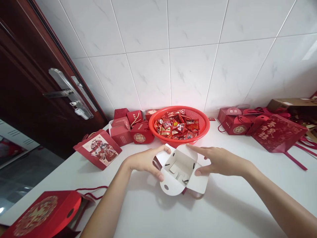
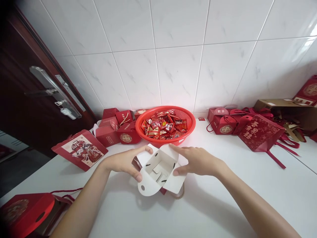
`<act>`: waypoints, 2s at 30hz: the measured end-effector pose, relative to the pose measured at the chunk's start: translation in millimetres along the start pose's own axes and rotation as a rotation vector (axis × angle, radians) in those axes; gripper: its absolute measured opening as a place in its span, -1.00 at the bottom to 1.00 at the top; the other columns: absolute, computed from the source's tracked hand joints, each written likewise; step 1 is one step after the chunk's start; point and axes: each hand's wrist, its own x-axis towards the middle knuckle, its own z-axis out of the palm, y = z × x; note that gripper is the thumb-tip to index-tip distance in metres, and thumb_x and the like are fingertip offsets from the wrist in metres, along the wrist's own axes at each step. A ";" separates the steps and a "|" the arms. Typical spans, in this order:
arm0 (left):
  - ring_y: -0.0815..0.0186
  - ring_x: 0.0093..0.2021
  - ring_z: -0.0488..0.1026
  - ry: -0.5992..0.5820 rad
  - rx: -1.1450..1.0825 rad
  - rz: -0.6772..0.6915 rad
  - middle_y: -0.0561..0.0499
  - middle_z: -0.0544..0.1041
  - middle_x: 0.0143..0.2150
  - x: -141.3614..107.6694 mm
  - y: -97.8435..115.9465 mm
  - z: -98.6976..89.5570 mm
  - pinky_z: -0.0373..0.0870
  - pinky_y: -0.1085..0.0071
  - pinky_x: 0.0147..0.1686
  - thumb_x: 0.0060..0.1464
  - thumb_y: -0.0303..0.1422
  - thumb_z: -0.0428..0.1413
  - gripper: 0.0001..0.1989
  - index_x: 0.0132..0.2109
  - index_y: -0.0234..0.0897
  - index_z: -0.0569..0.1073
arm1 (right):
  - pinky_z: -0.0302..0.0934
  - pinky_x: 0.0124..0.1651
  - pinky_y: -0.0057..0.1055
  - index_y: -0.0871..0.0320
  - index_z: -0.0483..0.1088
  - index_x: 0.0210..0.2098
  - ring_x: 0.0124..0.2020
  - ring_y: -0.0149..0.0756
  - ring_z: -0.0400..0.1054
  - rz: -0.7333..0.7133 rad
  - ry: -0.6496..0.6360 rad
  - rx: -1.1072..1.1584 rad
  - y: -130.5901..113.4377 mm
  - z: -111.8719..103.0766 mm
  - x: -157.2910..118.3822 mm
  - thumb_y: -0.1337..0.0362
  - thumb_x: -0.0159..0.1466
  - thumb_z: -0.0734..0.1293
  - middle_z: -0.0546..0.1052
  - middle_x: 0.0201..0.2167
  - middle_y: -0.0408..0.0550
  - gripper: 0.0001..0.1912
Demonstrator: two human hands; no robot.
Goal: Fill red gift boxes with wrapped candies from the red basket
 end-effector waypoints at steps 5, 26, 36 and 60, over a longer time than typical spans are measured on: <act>0.10 0.03 0.47 0.185 0.077 0.122 -0.03 0.47 0.05 19.6 -16.8 -0.5 0.43 0.25 -0.03 -0.26 -0.22 0.47 -0.24 0.09 -0.15 0.33 | 0.33 -0.07 -0.20 -0.10 0.09 0.43 0.00 0.07 0.49 0.024 0.030 0.026 11.7 -8.3 5.3 -0.17 0.19 0.39 0.55 0.08 0.10 -0.09; 0.01 0.15 0.46 0.015 0.977 -0.069 -0.11 0.47 0.23 150.5 47.9 -53.6 0.39 0.24 0.12 -0.12 -0.34 0.30 -0.33 0.21 -0.12 0.47 | 0.38 -0.33 -0.35 0.14 0.48 -0.46 -0.48 -0.31 0.44 -0.131 0.849 1.084 34.7 -44.4 138.2 0.10 -0.03 0.47 0.59 -0.48 -0.11 -0.74; -0.01 -0.15 0.54 0.269 1.007 -0.100 -0.07 0.59 -0.28 170.3 39.9 -77.9 0.37 0.29 -0.18 -0.12 -0.14 0.32 -0.73 -0.33 -0.20 0.54 | 0.33 -0.33 -0.35 0.15 0.49 -0.44 -0.44 -0.30 0.42 -0.003 0.918 1.139 55.1 -34.8 151.3 0.21 -0.03 0.40 0.54 -0.49 -0.10 -0.82; 0.20 -0.29 0.54 0.442 0.160 0.311 -0.09 0.60 -0.31 177.2 33.5 -79.6 0.45 0.28 -0.21 0.31 -0.10 -0.10 -0.58 -0.20 -0.32 0.50 | 0.41 -0.38 -0.34 0.13 0.46 -0.31 -0.52 -0.31 0.47 -0.107 0.707 1.218 48.0 -33.2 145.3 0.25 -0.01 0.52 0.57 -0.53 -0.16 -0.72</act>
